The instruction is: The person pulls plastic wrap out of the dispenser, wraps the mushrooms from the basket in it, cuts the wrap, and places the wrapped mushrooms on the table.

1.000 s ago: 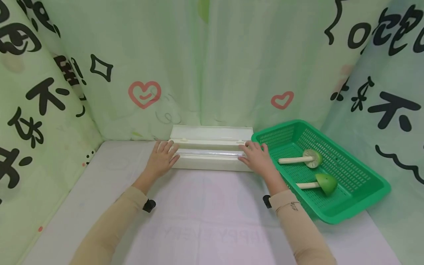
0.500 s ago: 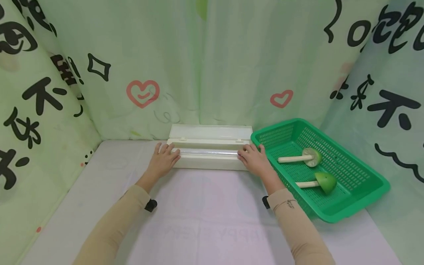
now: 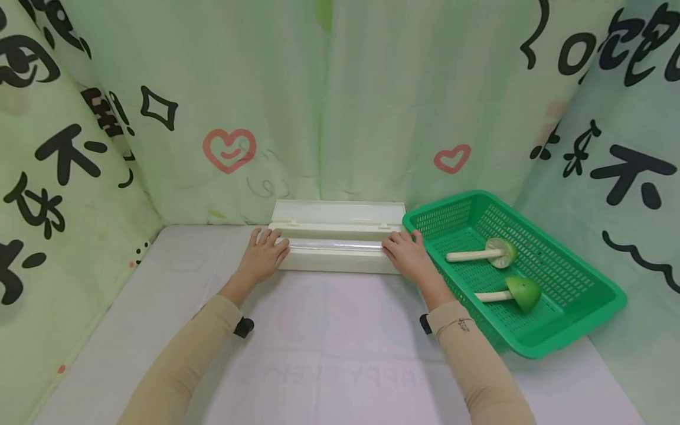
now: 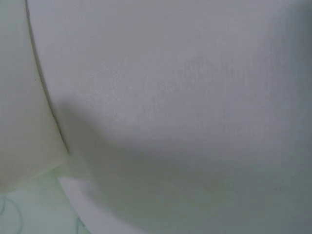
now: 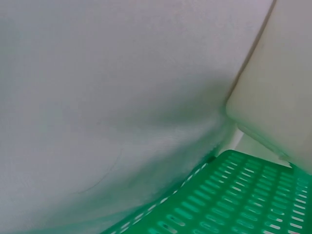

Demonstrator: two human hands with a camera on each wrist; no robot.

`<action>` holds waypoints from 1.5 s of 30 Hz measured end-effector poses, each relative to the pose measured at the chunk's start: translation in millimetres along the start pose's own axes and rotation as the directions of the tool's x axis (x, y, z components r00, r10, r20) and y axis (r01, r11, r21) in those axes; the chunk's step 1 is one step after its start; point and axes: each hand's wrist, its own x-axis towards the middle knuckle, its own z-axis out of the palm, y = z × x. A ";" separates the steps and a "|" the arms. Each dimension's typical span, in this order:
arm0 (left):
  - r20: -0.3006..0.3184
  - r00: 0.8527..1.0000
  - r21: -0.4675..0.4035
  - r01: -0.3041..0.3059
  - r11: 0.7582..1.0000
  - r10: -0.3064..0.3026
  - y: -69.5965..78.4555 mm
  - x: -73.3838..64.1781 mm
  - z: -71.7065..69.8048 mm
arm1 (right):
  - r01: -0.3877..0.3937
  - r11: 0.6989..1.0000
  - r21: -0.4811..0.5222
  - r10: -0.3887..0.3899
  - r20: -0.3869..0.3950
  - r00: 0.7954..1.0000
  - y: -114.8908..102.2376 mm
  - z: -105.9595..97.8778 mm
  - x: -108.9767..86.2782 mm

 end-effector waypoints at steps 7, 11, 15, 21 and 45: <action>-0.011 1.000 -0.025 0.028 0.999 -0.028 0.9 3.1 -0.9 | -0.034 0.999 -0.038 0.035 0.021 0.999 -2.2 1.8 -2.7; -0.024 0.999 -0.011 0.033 0.999 -0.033 1.3 3.1 0.7 | -0.055 0.996 -0.064 0.056 0.010 0.998 -2.4 1.4 -4.2; -0.101 0.995 0.030 0.022 0.999 -0.019 2.0 2.4 3.2 | -0.065 0.994 -0.087 0.063 -0.033 0.997 -1.8 0.4 -4.9; -0.253 0.967 0.086 0.011 0.996 0.011 2.3 2.3 5.2 | -0.069 0.988 -0.139 0.053 -0.118 0.992 -0.8 -1.3 -7.3; -0.534 0.845 0.116 0.036 0.993 0.031 0.8 8.7 -2.7 | -0.041 0.989 -0.145 -0.018 -0.383 0.923 4.4 -8.5 -2.3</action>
